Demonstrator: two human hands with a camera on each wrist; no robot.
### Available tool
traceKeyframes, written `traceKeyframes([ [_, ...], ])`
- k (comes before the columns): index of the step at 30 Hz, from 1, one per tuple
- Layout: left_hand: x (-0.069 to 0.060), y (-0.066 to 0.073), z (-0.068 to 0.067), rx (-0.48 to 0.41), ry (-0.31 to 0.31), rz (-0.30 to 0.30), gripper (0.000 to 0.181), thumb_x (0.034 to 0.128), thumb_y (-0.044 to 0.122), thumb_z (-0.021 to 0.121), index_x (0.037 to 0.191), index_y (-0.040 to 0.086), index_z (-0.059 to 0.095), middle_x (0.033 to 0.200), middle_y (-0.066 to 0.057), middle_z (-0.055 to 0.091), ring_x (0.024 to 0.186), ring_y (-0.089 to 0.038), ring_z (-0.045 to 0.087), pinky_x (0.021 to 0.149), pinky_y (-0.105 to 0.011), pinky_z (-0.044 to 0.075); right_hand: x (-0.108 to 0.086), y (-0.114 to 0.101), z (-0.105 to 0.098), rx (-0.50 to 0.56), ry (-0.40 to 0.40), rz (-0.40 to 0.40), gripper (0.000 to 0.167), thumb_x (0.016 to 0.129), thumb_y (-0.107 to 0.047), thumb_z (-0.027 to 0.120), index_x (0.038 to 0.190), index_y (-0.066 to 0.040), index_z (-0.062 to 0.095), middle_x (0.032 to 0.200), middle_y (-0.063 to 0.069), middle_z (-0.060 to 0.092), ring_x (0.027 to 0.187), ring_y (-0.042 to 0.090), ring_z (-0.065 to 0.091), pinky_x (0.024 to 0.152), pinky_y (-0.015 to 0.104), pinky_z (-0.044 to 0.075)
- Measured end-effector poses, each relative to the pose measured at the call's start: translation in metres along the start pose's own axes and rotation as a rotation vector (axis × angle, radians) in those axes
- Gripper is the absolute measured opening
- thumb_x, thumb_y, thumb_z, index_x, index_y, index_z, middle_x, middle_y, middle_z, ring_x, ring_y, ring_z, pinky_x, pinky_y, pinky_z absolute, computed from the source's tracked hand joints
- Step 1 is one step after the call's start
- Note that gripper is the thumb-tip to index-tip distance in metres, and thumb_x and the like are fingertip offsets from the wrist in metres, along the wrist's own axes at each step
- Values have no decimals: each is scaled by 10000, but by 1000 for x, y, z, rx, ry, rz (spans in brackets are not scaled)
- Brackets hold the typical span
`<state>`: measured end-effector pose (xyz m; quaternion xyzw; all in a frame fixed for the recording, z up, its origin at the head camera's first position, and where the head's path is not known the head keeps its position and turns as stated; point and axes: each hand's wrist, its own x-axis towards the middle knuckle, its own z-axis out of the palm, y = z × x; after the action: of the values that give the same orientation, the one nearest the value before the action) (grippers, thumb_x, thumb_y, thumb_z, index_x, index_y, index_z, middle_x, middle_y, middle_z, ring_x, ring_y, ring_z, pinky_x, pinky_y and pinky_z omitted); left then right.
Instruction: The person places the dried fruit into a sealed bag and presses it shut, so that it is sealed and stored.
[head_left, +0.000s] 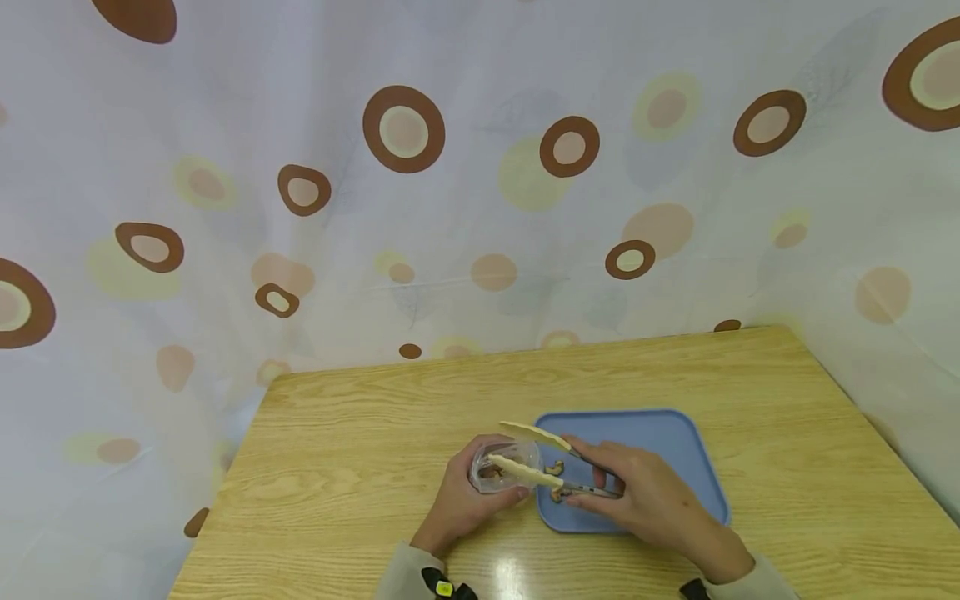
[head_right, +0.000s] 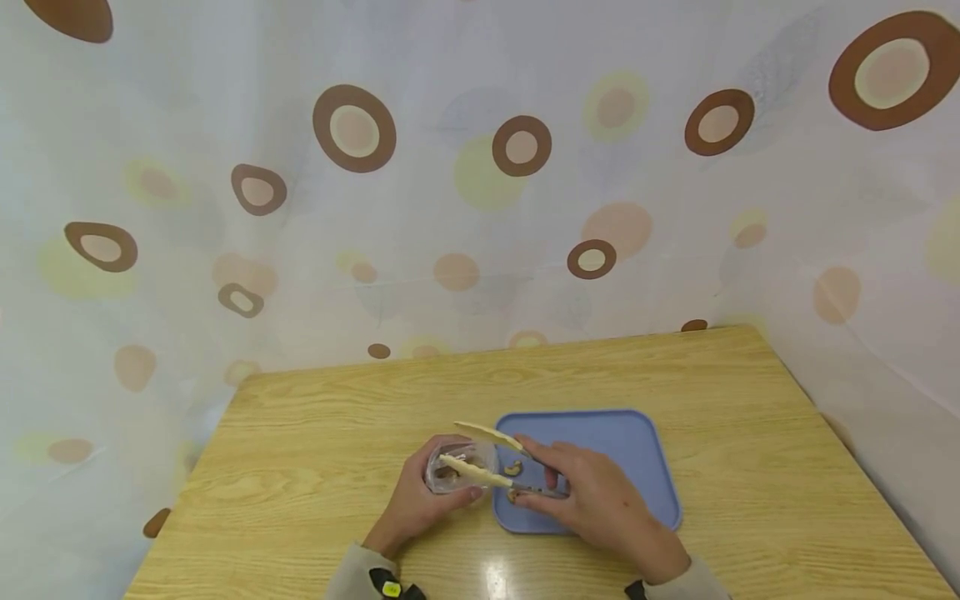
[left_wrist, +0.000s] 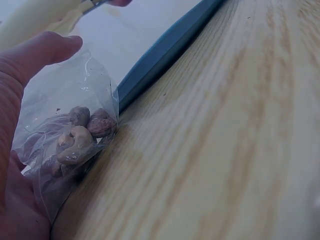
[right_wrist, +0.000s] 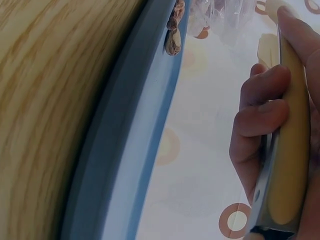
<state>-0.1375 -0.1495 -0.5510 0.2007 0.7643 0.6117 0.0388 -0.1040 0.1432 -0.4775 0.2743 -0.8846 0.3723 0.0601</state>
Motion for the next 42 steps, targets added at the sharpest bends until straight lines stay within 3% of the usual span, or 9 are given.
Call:
traceKeyframes([
  [7,0,-1,0,-15,9,-25,580,877,184,929,1395,274,682,1369,-20,725,1217,-147,687,1067,-290,534,-8,9,-1,3,82,-41,681,897,-299,912,1510,-132,669,830,-228,515,632,-92,367,546,177,405],
  [24,0,-2,0,-5,2,-30,581,883,231,929,1403,280,674,1391,-23,724,1257,-189,685,1081,-298,530,-29,25,-9,-19,91,72,633,937,-309,879,1510,-141,669,828,-218,526,617,-68,373,531,194,402],
  [32,-1,2,0,-14,9,-72,598,874,219,937,1413,226,678,1401,7,721,1269,-203,678,1088,-290,527,-35,31,-16,-46,56,108,622,942,-325,874,1497,-124,678,823,-212,518,619,-70,369,531,193,397],
  [42,-1,2,0,-10,10,-47,589,872,203,933,1400,276,681,1397,9,720,1259,-200,677,1078,-291,524,-34,38,-26,-68,-75,166,587,983,-420,820,1480,-135,692,792,-199,505,634,-48,384,562,203,384],
])
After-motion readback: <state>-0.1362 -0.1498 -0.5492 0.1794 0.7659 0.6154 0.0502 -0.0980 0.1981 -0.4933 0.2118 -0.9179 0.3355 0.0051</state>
